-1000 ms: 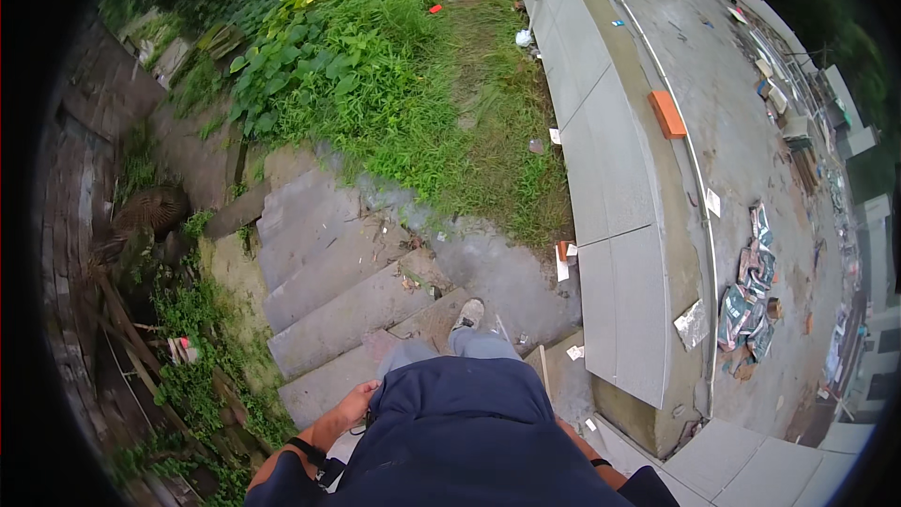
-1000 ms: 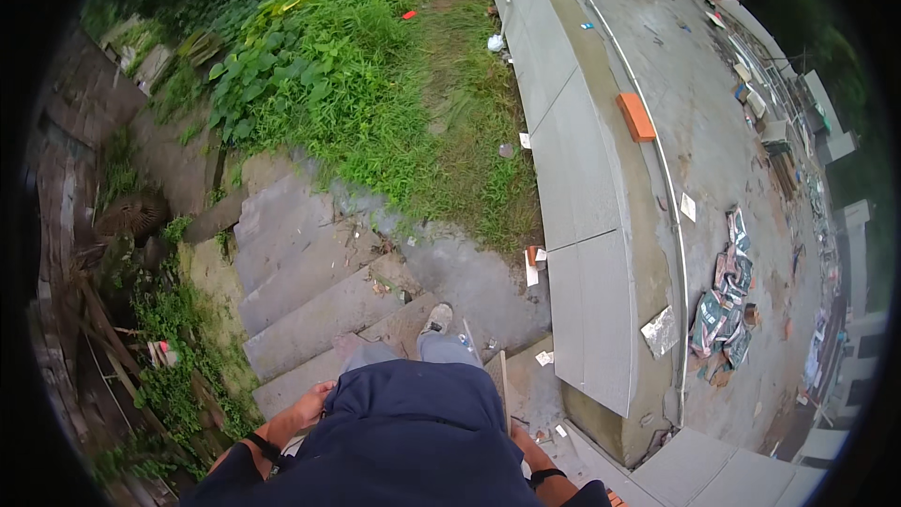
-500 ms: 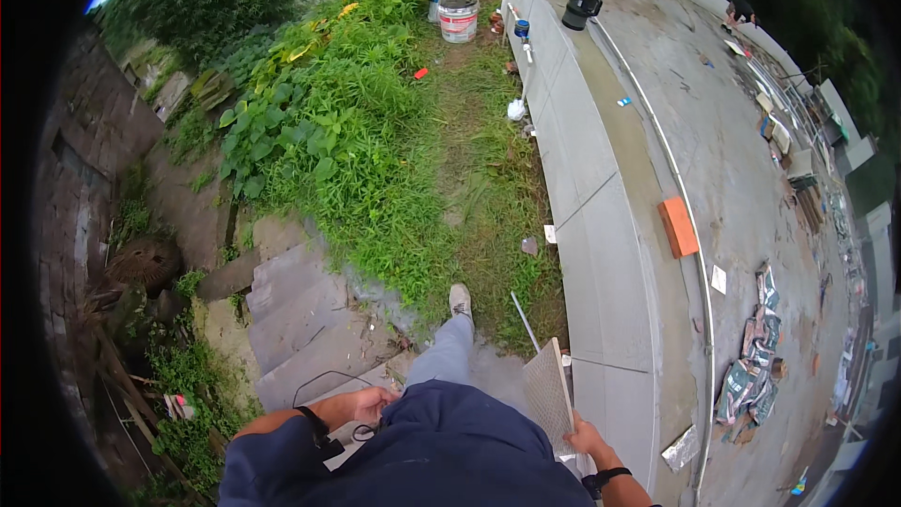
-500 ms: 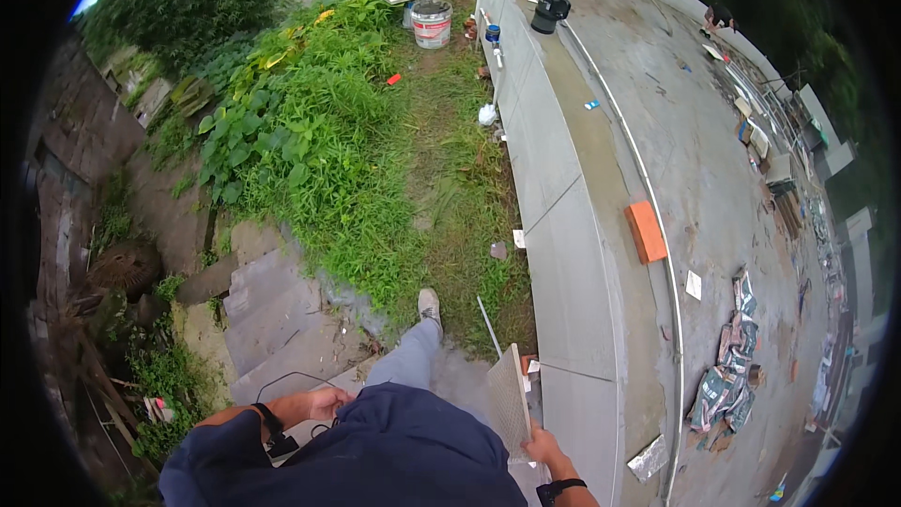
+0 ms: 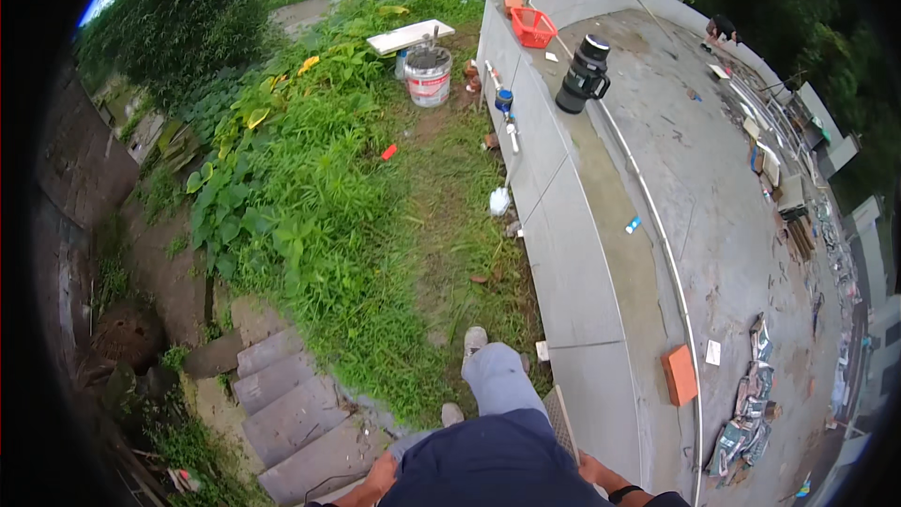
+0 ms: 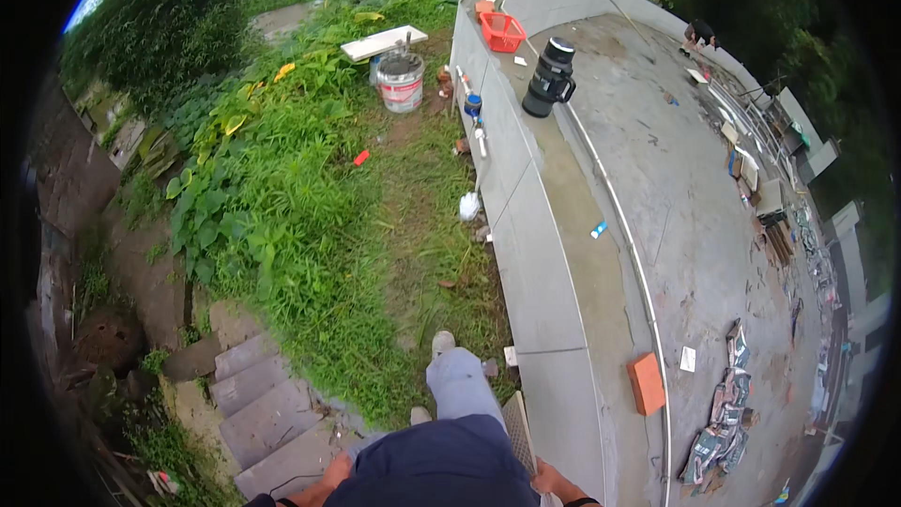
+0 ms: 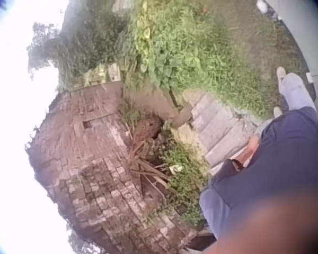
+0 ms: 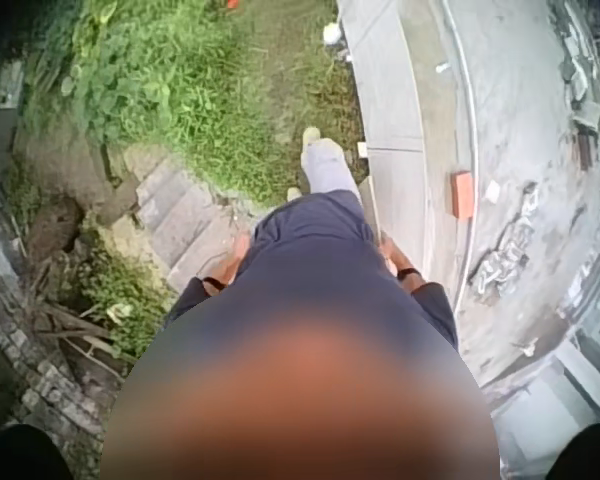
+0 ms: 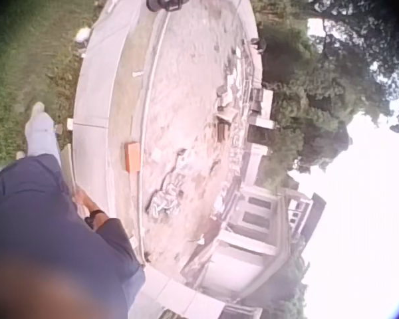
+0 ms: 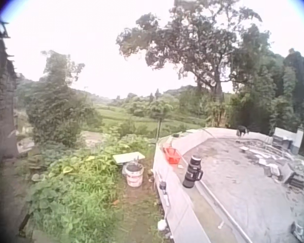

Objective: Measure and cut floor tiles using a power circular saw.

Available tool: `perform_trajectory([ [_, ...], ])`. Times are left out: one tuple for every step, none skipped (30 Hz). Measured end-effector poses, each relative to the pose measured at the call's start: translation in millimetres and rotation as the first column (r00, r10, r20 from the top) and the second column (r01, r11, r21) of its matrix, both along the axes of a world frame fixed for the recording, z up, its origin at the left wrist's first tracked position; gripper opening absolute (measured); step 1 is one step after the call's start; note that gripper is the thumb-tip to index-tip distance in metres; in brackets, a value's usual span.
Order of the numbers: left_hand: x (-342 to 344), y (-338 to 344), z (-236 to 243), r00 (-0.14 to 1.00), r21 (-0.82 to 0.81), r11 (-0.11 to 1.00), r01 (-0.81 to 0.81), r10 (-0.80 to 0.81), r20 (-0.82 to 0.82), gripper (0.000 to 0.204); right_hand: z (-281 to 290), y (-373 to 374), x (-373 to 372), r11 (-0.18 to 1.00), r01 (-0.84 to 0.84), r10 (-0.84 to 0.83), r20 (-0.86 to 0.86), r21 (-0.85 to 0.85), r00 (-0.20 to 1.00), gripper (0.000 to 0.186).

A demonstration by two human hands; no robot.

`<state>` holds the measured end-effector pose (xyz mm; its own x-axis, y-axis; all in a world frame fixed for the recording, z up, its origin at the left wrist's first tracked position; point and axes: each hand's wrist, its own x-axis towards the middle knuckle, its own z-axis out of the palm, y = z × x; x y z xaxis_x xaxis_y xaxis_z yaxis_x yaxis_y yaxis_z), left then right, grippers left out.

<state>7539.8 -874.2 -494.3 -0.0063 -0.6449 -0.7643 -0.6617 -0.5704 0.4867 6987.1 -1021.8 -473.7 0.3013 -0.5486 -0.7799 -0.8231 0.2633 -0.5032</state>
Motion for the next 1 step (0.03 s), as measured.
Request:
perform_trajectory([
  [3.8,-24.4,-7.7,0.995,0.122,0.988,-0.090,0.094,-0.030,0.057,-6.0,-29.0,10.0,0.999,-0.034,0.034,-0.091,0.005,0.995,0.082],
])
